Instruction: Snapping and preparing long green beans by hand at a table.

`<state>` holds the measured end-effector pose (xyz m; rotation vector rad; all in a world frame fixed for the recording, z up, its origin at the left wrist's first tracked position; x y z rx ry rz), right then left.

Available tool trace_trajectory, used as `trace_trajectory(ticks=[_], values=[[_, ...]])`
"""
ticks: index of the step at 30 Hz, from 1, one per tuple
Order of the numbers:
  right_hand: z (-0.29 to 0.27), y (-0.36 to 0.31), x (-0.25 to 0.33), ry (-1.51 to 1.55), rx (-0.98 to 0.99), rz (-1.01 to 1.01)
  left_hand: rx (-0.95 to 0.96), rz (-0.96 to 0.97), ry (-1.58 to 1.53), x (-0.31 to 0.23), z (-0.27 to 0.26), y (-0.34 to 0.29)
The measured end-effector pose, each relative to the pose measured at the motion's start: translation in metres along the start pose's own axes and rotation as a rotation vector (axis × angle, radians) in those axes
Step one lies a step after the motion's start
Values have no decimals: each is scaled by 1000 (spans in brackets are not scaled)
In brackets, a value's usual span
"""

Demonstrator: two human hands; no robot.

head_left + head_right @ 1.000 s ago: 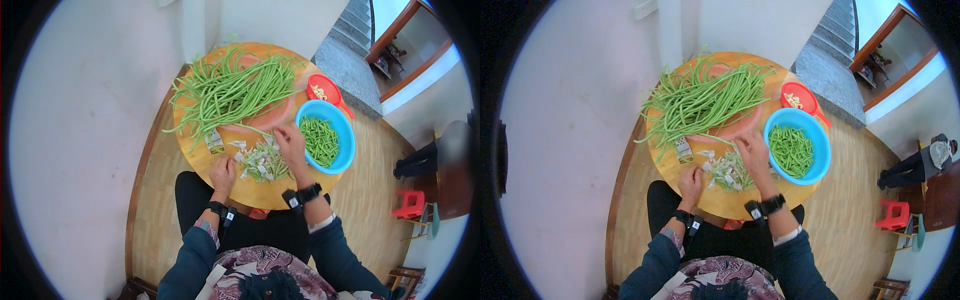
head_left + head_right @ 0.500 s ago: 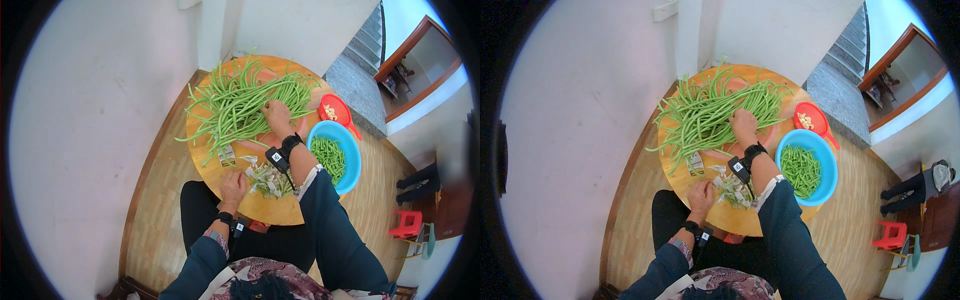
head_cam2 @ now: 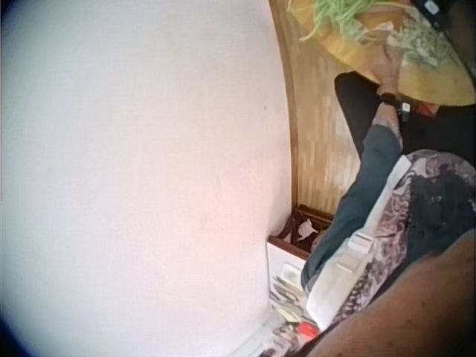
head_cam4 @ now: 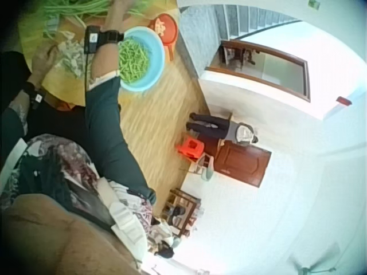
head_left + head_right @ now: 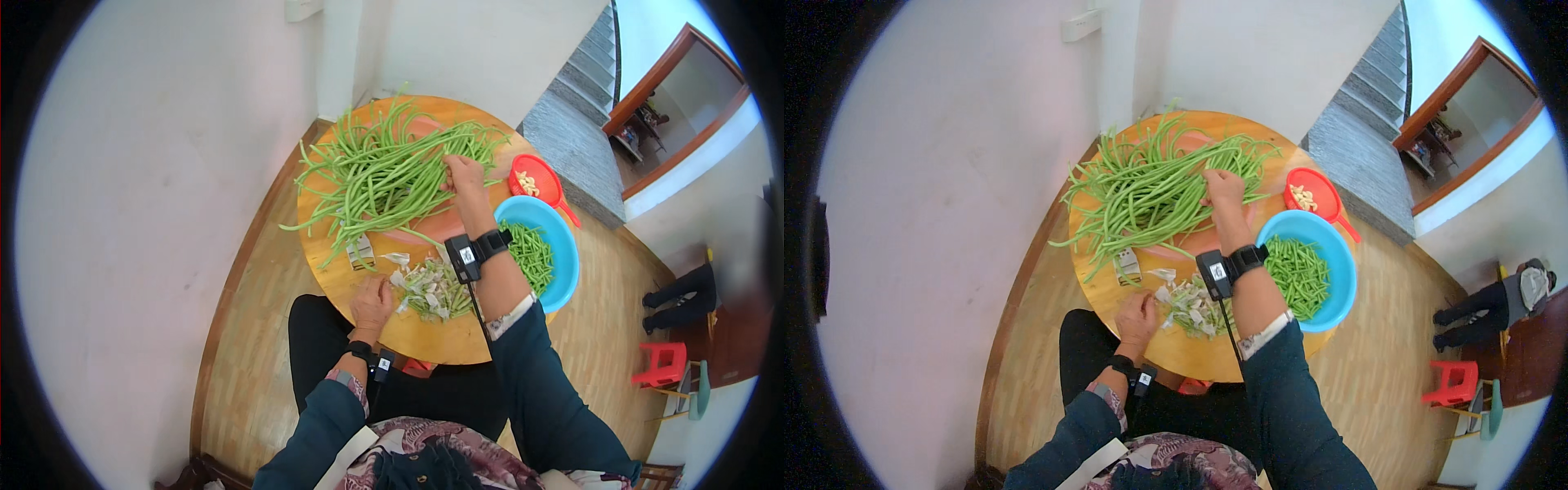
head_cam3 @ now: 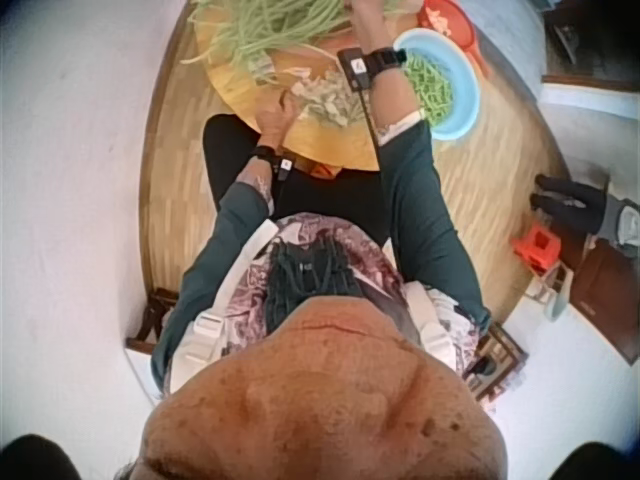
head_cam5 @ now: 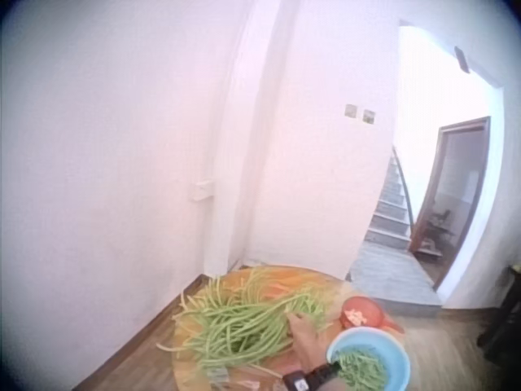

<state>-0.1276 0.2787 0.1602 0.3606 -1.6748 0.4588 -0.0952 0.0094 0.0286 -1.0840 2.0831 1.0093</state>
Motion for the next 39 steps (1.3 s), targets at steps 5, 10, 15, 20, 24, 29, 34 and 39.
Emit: trace_trajectory(ticks=[5,10,15,20,24,29,34,39], values=[[-39,-75,6,523,218,19,-15,32,-1,5,5,-4],[-71,-162,-25,822,351,161,34,58,-53,-5,-2,0],[-82,-227,-55,924,466,275,245,-63,-255,18,0,4],[-89,-263,-86,1014,620,465,628,-437,-867,-63,-16,-21],[-84,-280,-102,956,600,555,779,-389,-1069,-105,-26,-35],[-78,-293,-116,1004,613,666,748,-412,-1203,-105,-31,-41],[-81,-296,-125,1052,647,664,714,-421,-1163,-104,-29,-47],[-83,-299,-124,952,649,668,677,-395,-1089,-101,-29,-49]])
Point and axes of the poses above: each hand's wrist, its own y-axis towards the middle knuckle, its own z-axis out of the palm, x = y × z, the point moved 6 cm from there along y, towards the middle knuckle, and after that the axes turned 3 degrees about y, right-handed, at the moved point
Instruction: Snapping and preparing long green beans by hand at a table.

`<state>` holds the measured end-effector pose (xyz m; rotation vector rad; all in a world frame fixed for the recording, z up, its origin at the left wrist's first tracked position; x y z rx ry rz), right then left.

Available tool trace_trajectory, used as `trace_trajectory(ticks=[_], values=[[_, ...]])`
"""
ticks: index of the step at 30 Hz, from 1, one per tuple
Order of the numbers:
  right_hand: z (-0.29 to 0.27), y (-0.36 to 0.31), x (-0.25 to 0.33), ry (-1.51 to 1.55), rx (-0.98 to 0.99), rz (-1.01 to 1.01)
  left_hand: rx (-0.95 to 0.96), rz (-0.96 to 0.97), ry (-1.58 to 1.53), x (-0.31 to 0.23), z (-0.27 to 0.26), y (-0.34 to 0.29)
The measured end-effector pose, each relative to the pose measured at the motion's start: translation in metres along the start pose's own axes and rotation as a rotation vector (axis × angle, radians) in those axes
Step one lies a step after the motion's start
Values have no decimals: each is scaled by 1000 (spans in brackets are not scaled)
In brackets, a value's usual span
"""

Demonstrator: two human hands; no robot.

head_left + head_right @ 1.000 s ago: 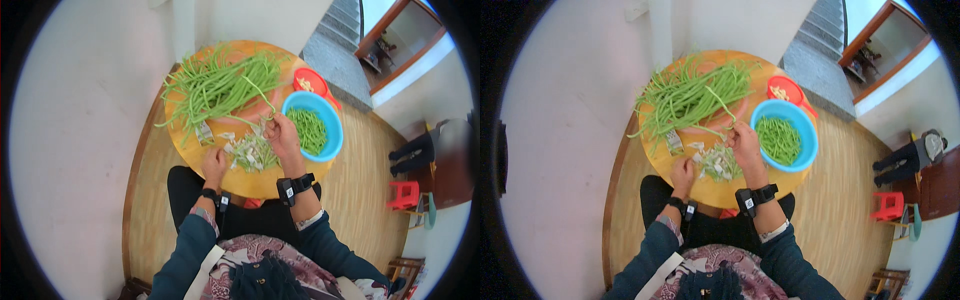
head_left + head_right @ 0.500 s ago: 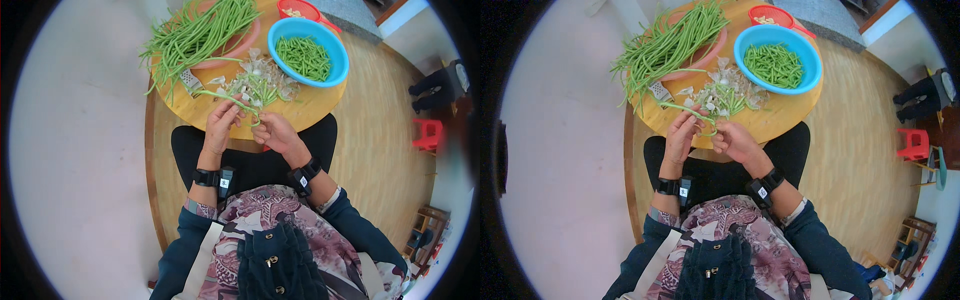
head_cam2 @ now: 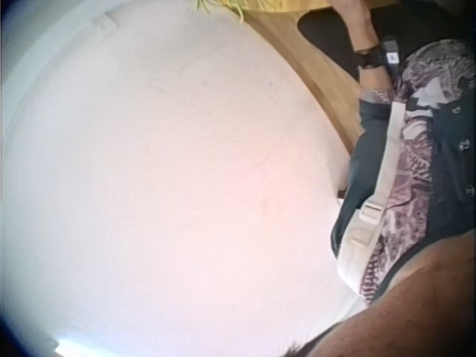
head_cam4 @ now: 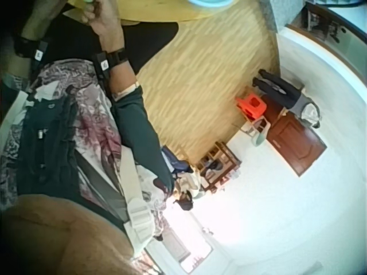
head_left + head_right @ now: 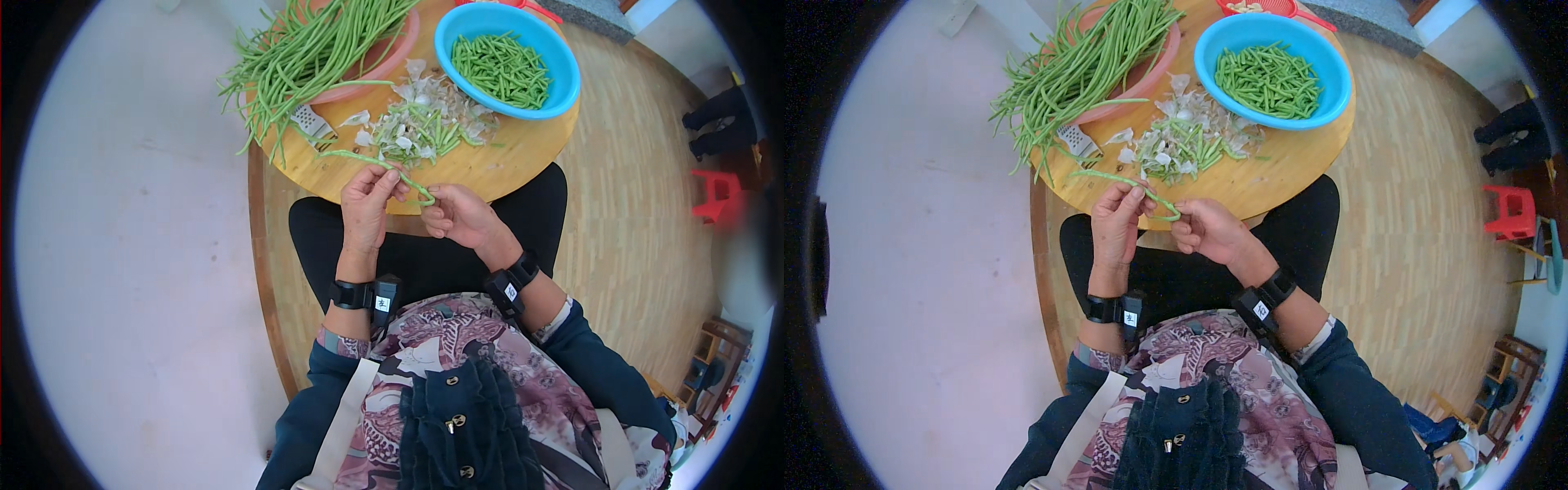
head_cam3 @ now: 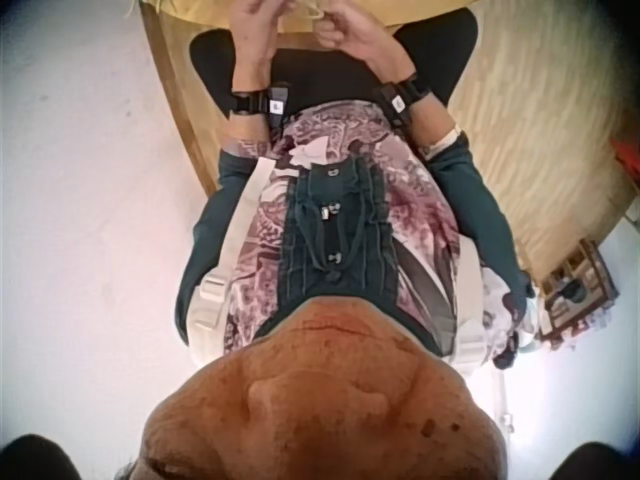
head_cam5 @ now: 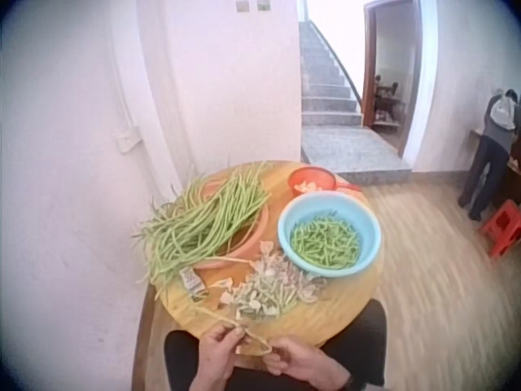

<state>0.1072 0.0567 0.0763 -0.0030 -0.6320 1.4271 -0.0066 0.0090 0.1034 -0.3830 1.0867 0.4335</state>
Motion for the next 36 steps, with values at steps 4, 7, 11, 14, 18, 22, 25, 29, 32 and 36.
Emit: trace_trajectory(ticks=[4,7,11,14,18,22,25,29,32,36], values=[[-3,-2,1,-71,-47,-3,-57,8,11,2,-2,-1],[-6,0,1,-124,-74,12,-68,2,22,4,-4,-2],[-9,2,-1,-191,-84,28,-90,-9,51,7,-4,-3],[-13,4,-1,-193,-86,-13,-70,-11,68,9,-2,-3],[-15,6,3,-216,-122,-61,-60,-53,-21,11,6,-4],[-16,6,6,-305,-142,-65,-58,-79,14,17,3,-4],[-15,7,9,-359,-149,-95,-61,-100,3,18,5,-5],[-6,5,18,-478,-158,-216,-134,-135,-159,21,9,-5],[-3,6,19,-663,-152,-410,-116,-206,-308,28,9,-2],[5,2,26,-748,-97,-569,-219,-361,-633,41,-5,-1]])
Point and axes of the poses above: each hand's wrist, its own y-axis towards the middle knuckle, its own z-axis out of the palm, x = y × z, the point moved 6 cm from there along y, towards the middle knuckle, and after that the axes turned 3 degrees about y, right-handed, at the moved point
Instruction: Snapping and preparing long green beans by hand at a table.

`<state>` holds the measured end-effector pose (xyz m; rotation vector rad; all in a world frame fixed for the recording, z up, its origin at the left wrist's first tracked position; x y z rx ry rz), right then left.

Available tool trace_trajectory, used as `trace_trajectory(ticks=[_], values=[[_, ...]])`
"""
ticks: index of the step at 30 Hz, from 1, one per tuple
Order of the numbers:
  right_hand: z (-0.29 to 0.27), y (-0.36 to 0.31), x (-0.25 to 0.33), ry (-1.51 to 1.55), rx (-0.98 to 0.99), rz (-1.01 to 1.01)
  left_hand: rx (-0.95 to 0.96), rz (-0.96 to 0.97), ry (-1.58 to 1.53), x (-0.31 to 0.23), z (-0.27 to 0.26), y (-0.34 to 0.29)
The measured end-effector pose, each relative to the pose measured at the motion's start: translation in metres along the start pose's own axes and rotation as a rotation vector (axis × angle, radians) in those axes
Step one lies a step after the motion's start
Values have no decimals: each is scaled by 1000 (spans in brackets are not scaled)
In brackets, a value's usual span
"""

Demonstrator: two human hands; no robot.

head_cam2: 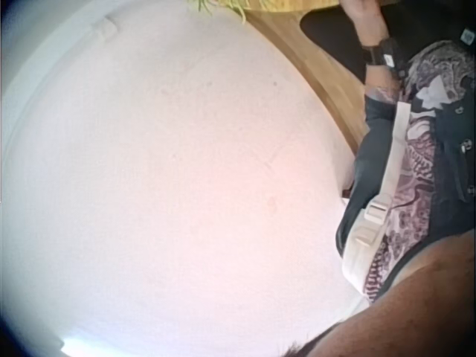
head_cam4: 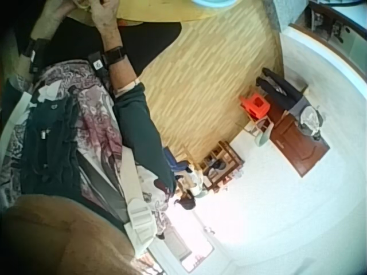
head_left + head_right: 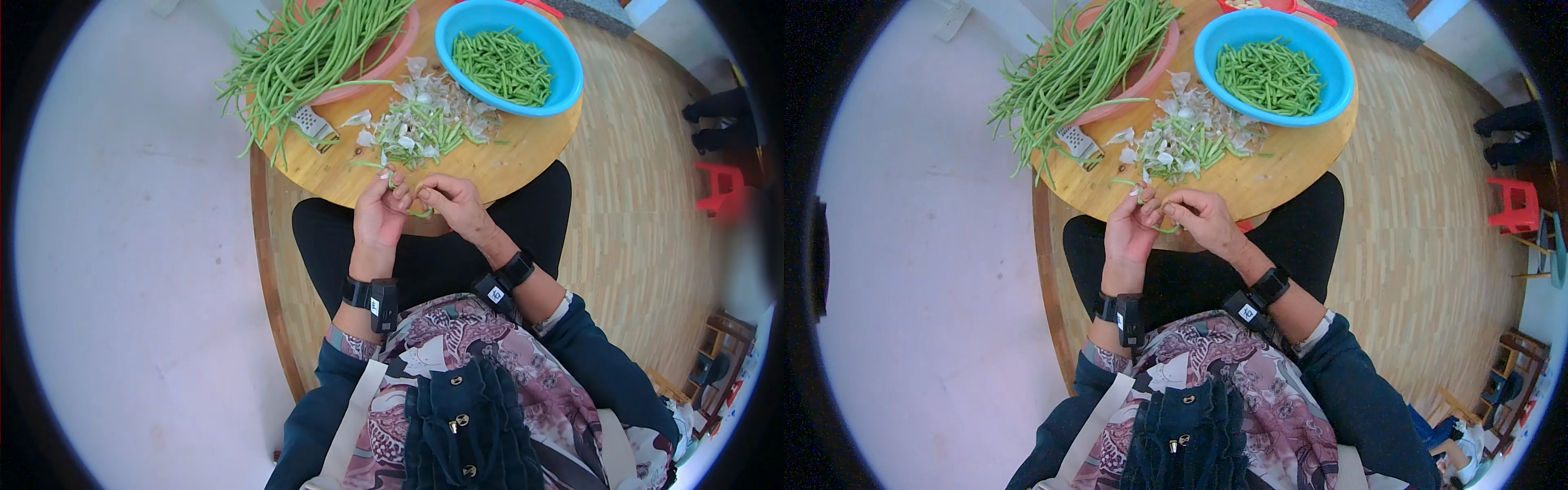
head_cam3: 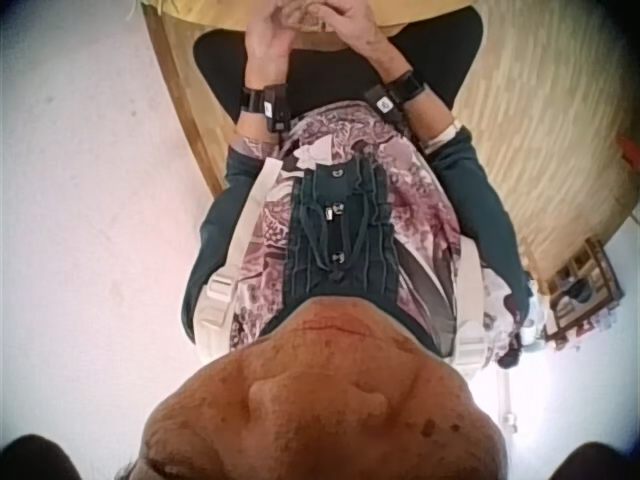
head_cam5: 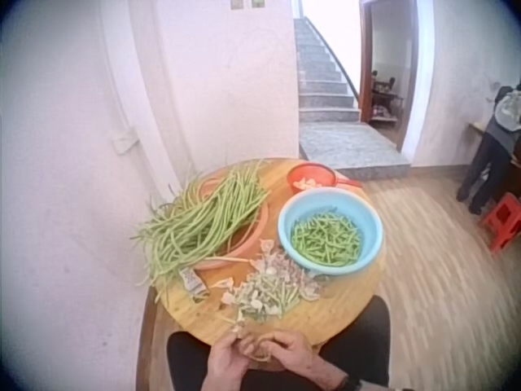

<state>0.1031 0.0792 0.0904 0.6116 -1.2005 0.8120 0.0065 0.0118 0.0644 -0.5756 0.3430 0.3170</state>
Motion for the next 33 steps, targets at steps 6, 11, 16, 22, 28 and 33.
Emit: trace_trajectory(ticks=[6,11,16,22,28,33], values=[[-43,28,7,-189,-230,22,130,54,404,-8,14,-6],[-62,38,7,-500,-302,-99,64,121,646,-2,16,-8],[-23,23,-2,-115,-113,47,101,151,775,5,18,-5],[-26,22,-14,-235,-180,-36,-2,177,996,-1,4,-2],[-17,17,-2,-542,-83,7,-25,282,784,-13,4,4],[0,13,-7,-428,-40,52,50,269,632,-9,8,7]])
Point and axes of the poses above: each hand's wrist, its own y-axis towards the middle knuckle, its own z-axis out of the palm, x = y × z, the point moved 6 cm from there along y, towards the middle knuckle, and after that the axes turned 3 degrees about y, right-handed, at the moved point
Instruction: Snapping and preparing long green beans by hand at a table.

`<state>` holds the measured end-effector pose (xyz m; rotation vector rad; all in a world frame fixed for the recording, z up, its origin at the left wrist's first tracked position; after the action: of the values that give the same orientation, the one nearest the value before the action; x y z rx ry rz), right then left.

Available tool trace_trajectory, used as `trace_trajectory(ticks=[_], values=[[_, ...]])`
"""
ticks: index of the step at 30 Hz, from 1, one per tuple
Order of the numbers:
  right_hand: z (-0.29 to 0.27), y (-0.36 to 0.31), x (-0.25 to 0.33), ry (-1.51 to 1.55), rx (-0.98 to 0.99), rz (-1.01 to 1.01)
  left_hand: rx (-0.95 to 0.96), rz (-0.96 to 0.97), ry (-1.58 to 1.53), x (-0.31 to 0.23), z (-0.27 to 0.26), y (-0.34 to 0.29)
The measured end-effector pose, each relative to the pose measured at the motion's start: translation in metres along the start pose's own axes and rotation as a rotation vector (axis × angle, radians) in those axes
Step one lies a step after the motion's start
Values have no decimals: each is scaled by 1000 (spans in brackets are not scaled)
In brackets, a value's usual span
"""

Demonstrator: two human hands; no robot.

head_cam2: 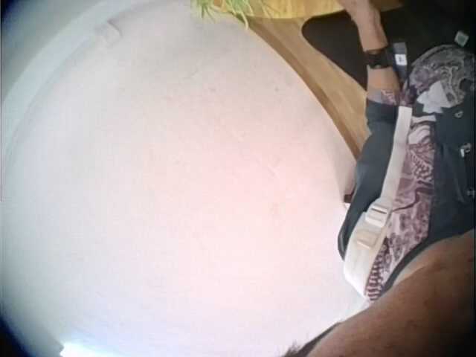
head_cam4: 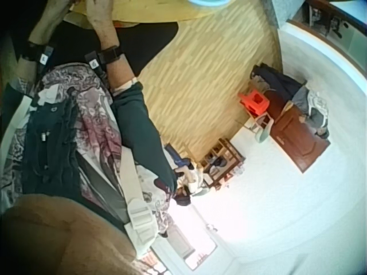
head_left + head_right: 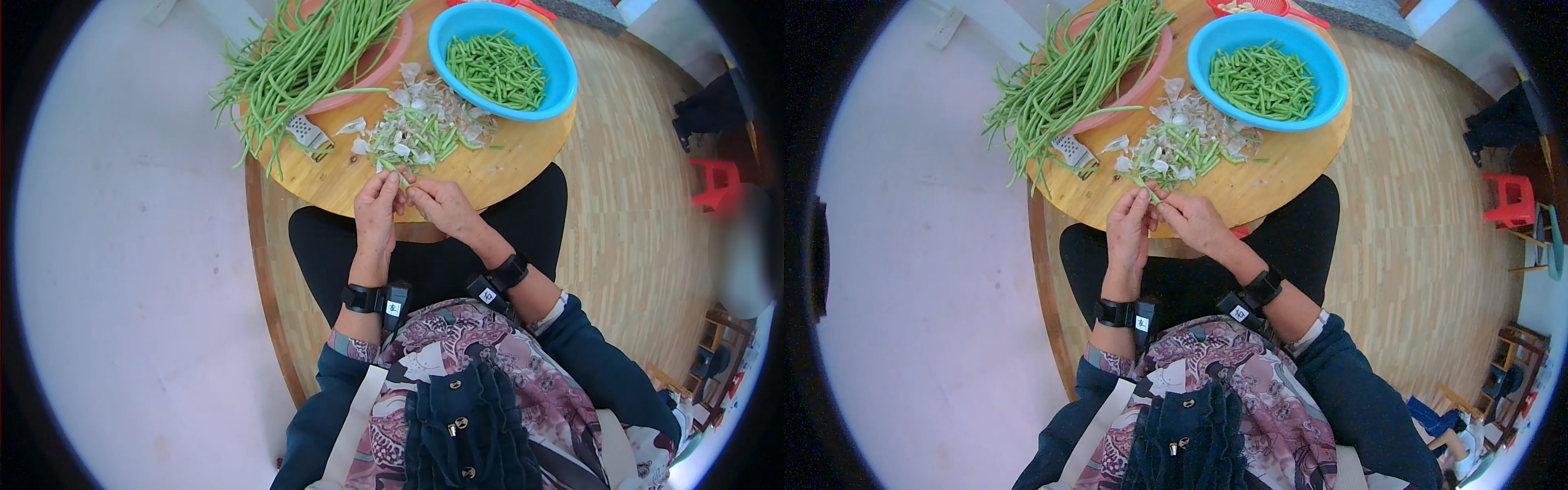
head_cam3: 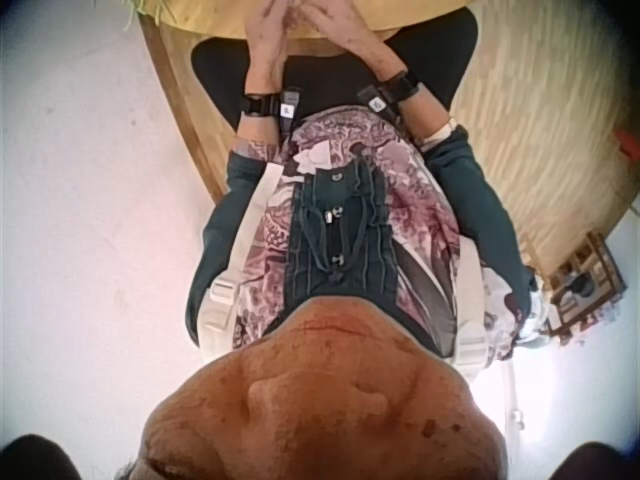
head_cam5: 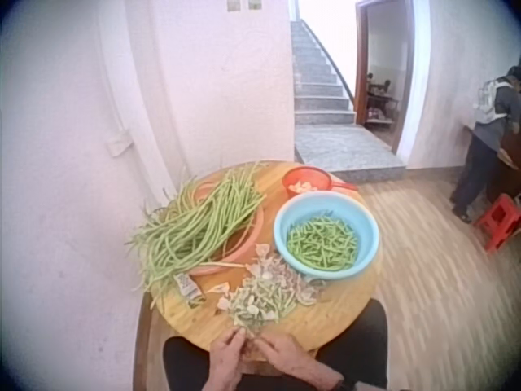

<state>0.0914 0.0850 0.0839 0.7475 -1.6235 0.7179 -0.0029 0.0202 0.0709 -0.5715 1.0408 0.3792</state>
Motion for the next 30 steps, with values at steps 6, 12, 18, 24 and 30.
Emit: trace_trajectory(ticks=[6,12,18,24,30], values=[[3,2,8,-23,50,-139,-41,-52,-140,7,-5,-3],[8,3,20,-341,275,-309,-46,-125,-178,12,-9,-4],[5,2,4,-589,389,-196,-27,-132,-155,10,-13,1],[-57,15,15,-536,-481,-425,6,-147,-69,8,-6,-3],[-32,16,4,-16,-167,-35,54,-186,119,20,2,-6]])
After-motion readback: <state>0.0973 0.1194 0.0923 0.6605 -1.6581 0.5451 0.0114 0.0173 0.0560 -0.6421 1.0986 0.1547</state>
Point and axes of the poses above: each hand's wrist, its own y-axis towards the middle knuckle, its own z-axis out of the palm, x = y × z, the point moved 6 cm from there along y, towards the middle knuckle, and after that the axes turned 3 degrees about y, right-handed, at the moved point
